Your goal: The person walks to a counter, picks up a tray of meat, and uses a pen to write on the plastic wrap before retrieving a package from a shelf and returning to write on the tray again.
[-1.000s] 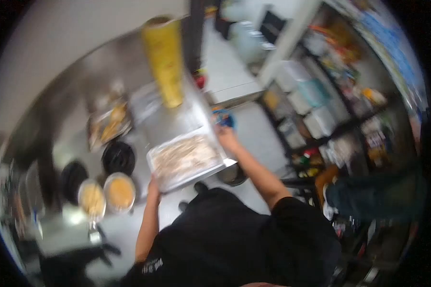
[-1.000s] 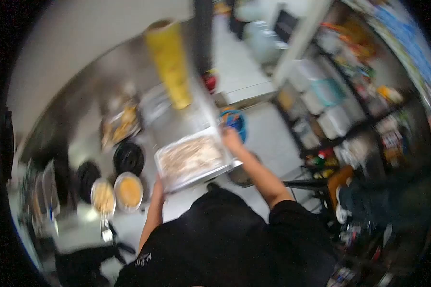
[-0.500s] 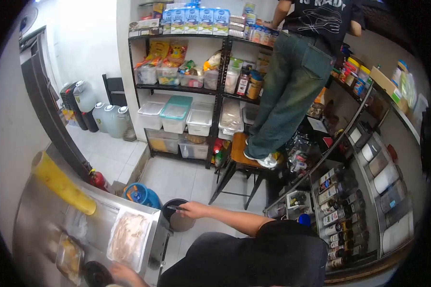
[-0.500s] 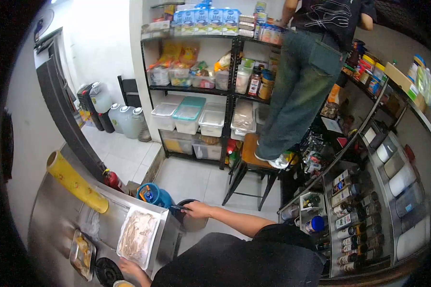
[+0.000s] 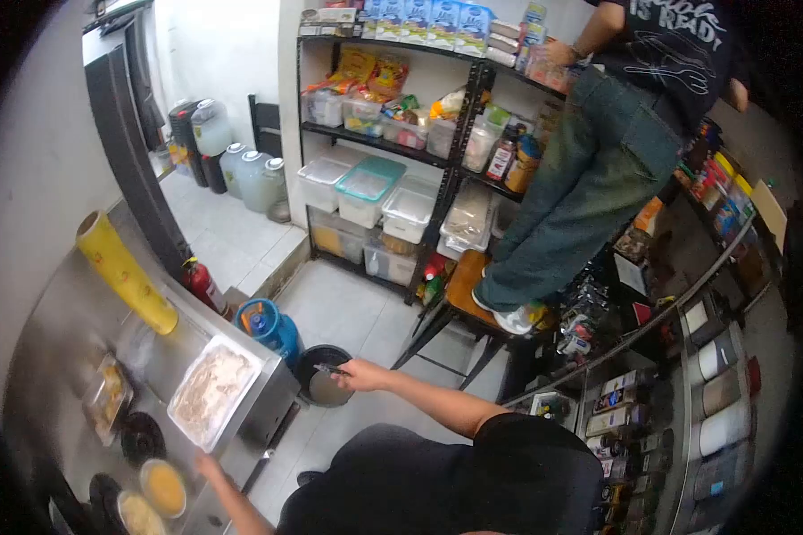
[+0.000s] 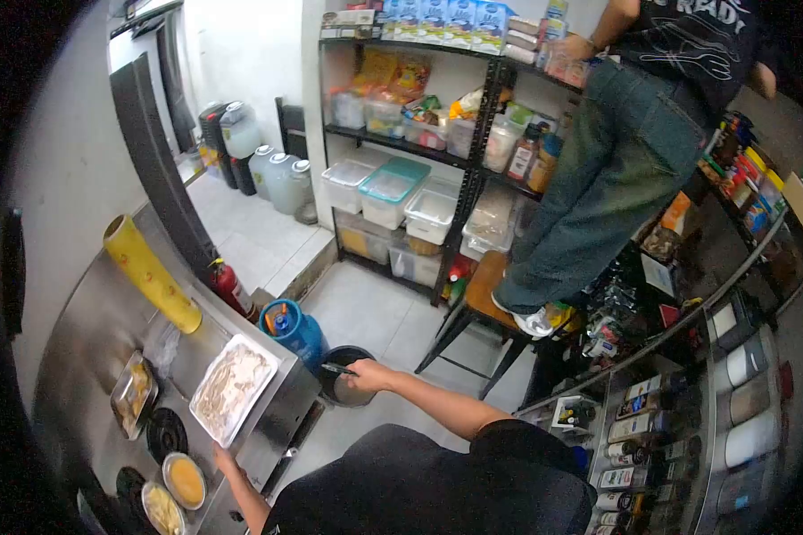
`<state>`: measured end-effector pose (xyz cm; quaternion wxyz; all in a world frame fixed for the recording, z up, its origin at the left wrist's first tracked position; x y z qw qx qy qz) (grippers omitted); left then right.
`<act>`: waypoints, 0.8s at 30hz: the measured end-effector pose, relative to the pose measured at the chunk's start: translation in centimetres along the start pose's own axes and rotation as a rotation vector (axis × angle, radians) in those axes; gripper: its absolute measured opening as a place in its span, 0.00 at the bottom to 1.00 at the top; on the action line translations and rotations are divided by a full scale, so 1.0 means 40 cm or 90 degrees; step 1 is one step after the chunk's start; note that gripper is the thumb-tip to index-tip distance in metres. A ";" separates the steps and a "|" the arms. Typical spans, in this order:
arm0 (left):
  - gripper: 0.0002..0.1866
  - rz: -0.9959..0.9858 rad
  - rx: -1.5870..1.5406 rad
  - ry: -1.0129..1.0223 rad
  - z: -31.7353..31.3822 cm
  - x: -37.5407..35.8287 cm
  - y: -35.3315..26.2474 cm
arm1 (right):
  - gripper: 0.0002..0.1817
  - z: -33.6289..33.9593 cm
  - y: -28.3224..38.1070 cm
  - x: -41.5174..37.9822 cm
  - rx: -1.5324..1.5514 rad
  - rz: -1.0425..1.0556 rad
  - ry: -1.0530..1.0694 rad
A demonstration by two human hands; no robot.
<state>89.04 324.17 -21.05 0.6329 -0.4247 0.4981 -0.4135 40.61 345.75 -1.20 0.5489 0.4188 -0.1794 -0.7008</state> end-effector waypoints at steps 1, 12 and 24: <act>0.31 0.002 0.002 -0.012 0.008 -0.006 -0.015 | 0.15 -0.005 -0.010 0.009 0.001 0.007 0.011; 0.34 0.115 -0.045 0.106 0.000 -0.058 -0.172 | 0.15 -0.043 0.122 0.278 -0.010 0.065 -0.054; 0.35 0.188 -0.153 0.068 -0.029 0.110 -0.092 | 0.18 -0.097 0.167 0.719 0.027 0.033 -0.112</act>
Point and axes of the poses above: each hand's wrist, its own x-axis towards the middle knuckle, its own z-axis out of the back of the hand, y = z × x, the point moved 7 cm from there along x, towards the middle knuckle, and after that the axes turned 5 degrees about y, right-handed, at the moved point
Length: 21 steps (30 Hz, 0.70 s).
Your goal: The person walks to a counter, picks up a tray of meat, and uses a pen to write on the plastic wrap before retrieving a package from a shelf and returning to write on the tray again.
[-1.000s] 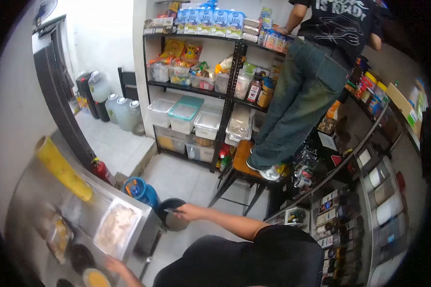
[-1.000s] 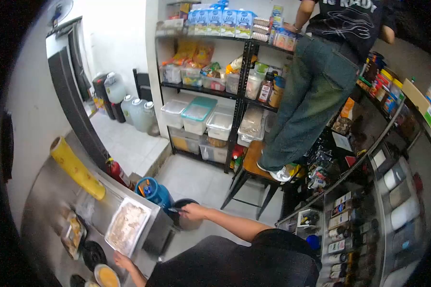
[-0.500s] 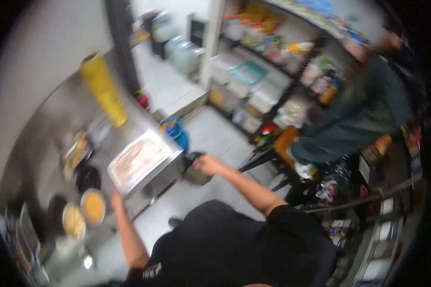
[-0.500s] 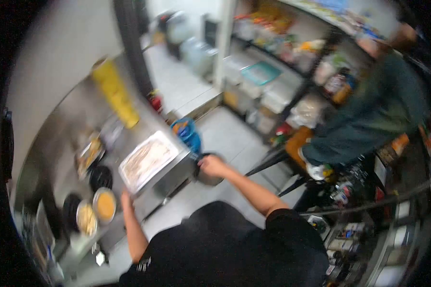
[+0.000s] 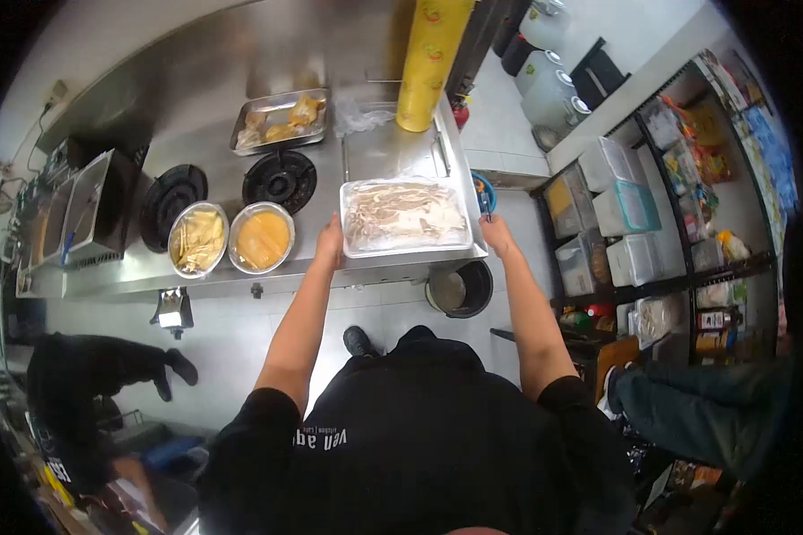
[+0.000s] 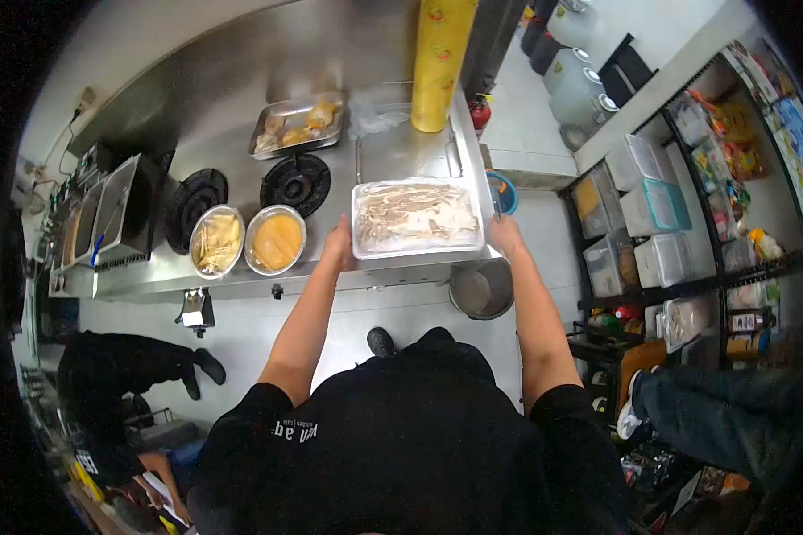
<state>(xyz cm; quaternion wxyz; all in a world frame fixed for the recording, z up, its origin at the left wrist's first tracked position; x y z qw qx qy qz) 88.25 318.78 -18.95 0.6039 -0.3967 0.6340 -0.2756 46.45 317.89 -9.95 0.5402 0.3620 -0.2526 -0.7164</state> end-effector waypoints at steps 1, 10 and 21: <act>0.35 -0.024 -0.075 0.009 -0.011 -0.033 -0.046 | 0.18 -0.018 -0.015 0.026 -0.001 0.004 0.013; 0.11 -0.035 0.159 -0.077 0.014 -0.015 -0.044 | 0.16 -0.113 -0.072 0.238 -0.045 -0.072 0.148; 0.11 0.091 -0.012 -0.125 -0.045 -0.288 0.137 | 0.20 -0.264 0.279 0.368 -0.228 0.173 0.257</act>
Point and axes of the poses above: each hand's wrist, its own x-axis towards the middle knuckle, its own z-axis out of the back of the hand, y = z × x, the point moved 7 cm from there along x, towards the middle knuckle, and after that the axes turned 5 degrees about y, right-handed, at the moved point
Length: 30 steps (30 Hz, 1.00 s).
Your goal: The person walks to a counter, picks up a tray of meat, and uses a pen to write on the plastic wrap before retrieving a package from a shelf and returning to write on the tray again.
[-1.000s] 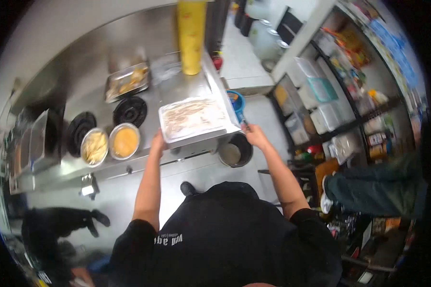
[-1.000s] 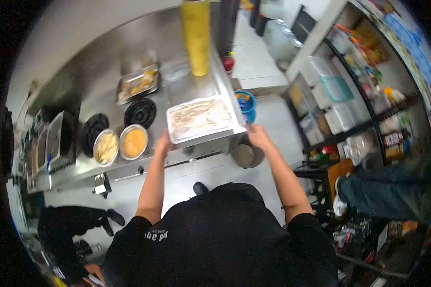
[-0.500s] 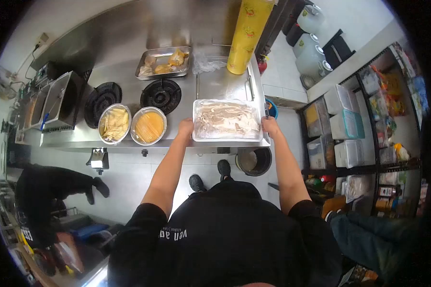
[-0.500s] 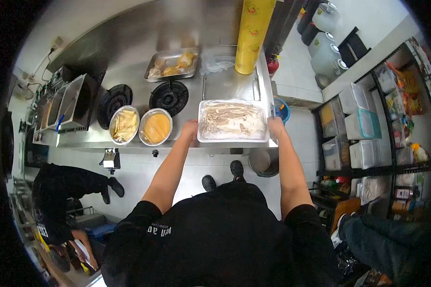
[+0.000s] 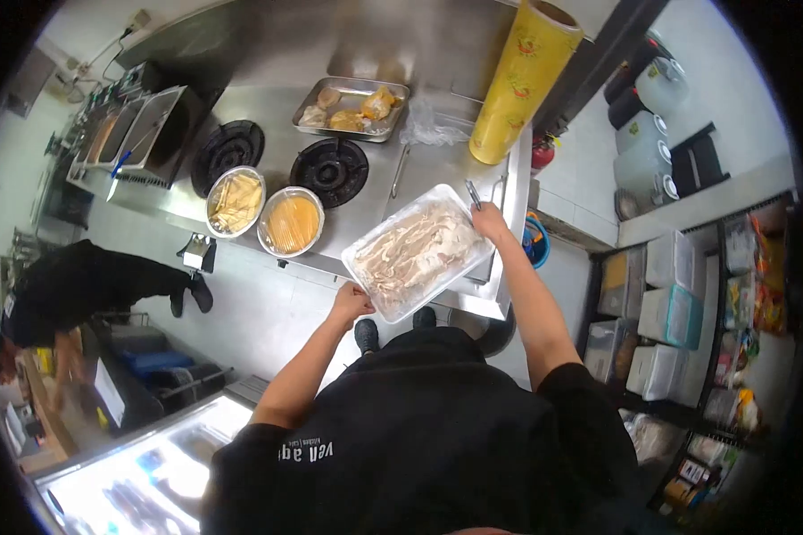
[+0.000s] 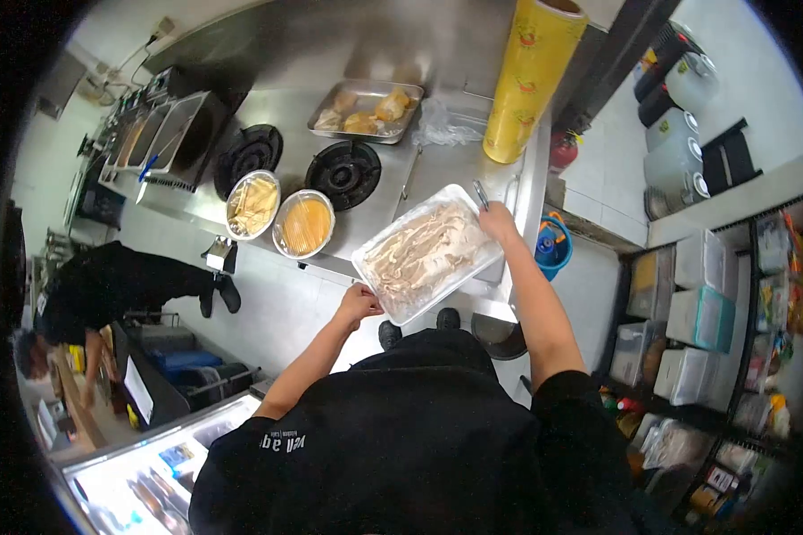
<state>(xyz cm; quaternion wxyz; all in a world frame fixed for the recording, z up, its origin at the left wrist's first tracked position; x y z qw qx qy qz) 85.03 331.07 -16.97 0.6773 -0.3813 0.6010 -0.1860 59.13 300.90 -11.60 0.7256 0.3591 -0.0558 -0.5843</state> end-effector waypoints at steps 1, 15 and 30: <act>0.11 0.011 -0.039 -0.013 -0.015 -0.005 0.012 | 0.20 -0.009 0.007 0.049 0.000 0.018 0.010; 0.12 -0.130 -0.045 -0.149 -0.051 0.088 -0.092 | 0.12 -0.027 0.277 -0.237 -0.011 0.563 0.055; 0.10 -0.266 0.112 -0.207 -0.093 -0.034 -0.099 | 0.19 -0.180 0.287 -0.382 -0.115 0.670 0.011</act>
Point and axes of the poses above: each hand's wrist, its own x-axis towards the middle knuckle, its own z-axis out of the back of the hand, y = z × x, the point moved 7 cm from there along x, towards the middle knuckle, and after that the axes turned 5 degrees about y, right-handed, at the moved point
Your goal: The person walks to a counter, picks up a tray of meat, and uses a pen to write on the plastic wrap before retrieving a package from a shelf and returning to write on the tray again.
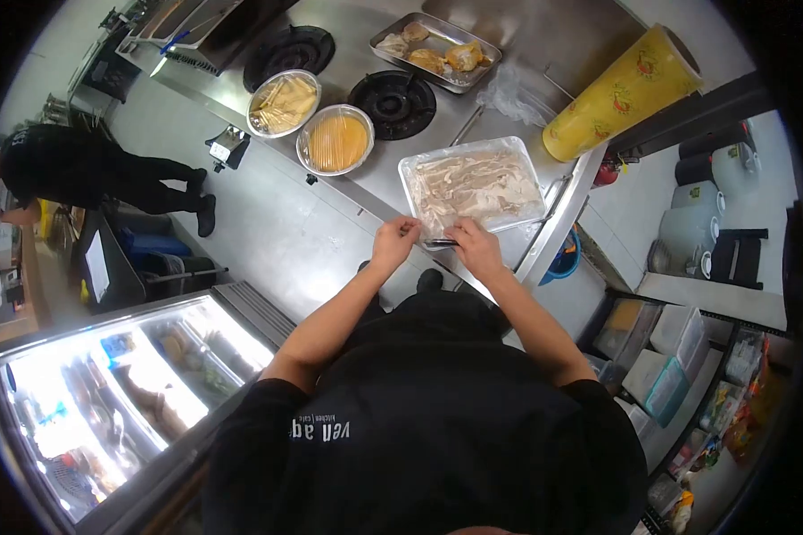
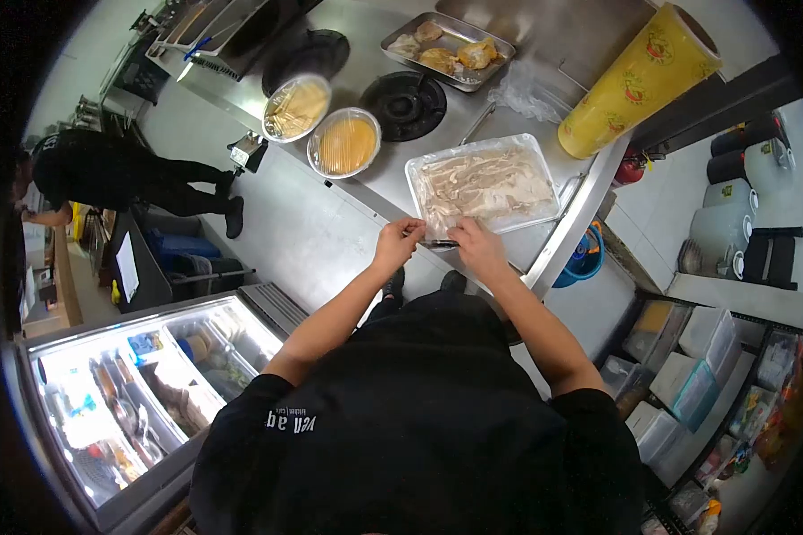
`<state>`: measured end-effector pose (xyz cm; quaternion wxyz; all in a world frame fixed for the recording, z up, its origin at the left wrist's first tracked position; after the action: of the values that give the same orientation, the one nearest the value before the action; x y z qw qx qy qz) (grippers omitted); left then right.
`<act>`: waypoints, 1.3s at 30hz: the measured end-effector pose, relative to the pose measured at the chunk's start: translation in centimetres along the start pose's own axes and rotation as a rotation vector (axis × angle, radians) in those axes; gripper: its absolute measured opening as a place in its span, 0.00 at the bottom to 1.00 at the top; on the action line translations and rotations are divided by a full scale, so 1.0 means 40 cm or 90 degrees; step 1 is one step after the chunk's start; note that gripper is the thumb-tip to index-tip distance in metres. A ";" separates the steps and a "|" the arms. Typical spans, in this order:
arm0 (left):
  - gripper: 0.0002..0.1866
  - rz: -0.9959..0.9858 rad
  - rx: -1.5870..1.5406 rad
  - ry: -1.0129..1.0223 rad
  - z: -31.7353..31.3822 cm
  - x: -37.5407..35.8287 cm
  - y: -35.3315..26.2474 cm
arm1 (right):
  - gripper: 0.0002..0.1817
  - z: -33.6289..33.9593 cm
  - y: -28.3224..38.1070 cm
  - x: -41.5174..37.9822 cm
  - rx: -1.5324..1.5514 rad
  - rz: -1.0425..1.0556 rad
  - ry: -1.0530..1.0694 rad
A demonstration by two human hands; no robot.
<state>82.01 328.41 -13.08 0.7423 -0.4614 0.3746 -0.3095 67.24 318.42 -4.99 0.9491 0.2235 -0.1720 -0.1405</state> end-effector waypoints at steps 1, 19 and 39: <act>0.10 0.004 -0.005 -0.002 -0.001 0.000 0.003 | 0.19 0.000 -0.001 -0.003 0.000 0.002 0.007; 0.16 -0.069 0.133 -0.015 0.036 0.085 -0.037 | 0.11 0.079 -0.048 0.082 0.267 -0.335 -0.056; 0.12 -0.068 0.103 -0.199 0.005 0.011 -0.056 | 0.11 0.034 -0.113 0.083 0.339 -0.185 0.020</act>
<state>82.15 327.31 -11.09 0.8085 -0.4620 0.2038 -0.3023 68.85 312.86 -5.10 0.8295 0.4890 -0.1543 -0.2215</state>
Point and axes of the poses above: each hand's wrist, its own x-axis towards the middle knuckle, its own z-axis out of the back of the hand, y = z × x, the point moved 7 cm from there along x, towards the middle knuckle, and after that the axes turned 5 degrees about y, right-handed, at the moved point
